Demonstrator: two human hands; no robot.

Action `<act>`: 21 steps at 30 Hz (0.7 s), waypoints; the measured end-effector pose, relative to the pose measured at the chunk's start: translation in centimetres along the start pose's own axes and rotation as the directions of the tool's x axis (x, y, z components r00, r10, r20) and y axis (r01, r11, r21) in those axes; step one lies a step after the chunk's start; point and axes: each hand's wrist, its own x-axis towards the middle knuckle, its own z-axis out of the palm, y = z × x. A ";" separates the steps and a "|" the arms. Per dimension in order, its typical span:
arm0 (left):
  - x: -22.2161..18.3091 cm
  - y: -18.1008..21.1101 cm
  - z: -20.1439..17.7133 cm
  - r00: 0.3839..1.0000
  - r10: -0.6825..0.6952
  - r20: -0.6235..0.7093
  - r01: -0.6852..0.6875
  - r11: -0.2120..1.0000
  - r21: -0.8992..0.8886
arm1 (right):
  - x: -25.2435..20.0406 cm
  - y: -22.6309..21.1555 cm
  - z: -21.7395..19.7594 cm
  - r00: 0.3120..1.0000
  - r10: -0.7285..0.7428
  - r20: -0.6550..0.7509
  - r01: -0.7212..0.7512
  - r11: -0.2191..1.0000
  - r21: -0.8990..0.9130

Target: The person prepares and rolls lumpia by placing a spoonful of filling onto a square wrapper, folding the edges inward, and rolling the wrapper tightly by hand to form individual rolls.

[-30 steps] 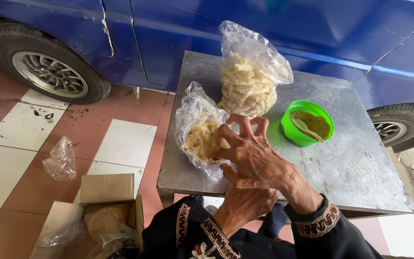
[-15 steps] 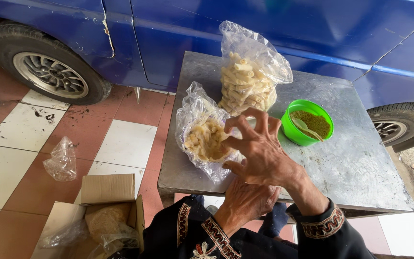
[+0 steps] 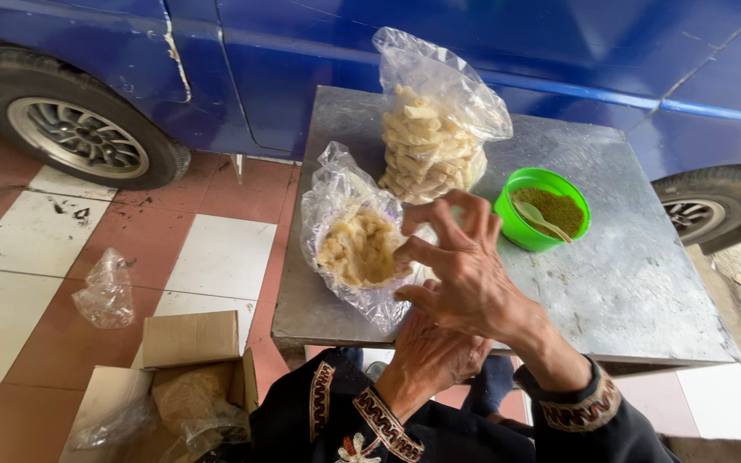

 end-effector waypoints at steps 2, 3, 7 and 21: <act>-0.3 -0.3 -0.2 0.990 0.112 -0.090 -0.091 0.973 0.210 | -2.5 0.7 -1.1 0.998 0.061 -0.030 -0.061 0.998 0.007; -0.4 -0.4 -0.4 0.976 0.172 -0.130 -0.125 0.943 0.310 | -3.9 1.4 -1.7 0.996 0.087 -0.031 -0.087 0.996 0.014; 0.4 -0.2 -1.2 0.994 0.068 0.086 -0.079 0.989 0.128 | -9.8 4.7 -3.8 0.976 0.216 -0.011 -0.216 0.976 -0.019; 1.8 1.9 -4.9 0.997 0.040 0.073 -0.043 0.999 0.032 | -13.8 3.5 -1.5 0.969 0.249 0.011 -0.224 0.889 -0.398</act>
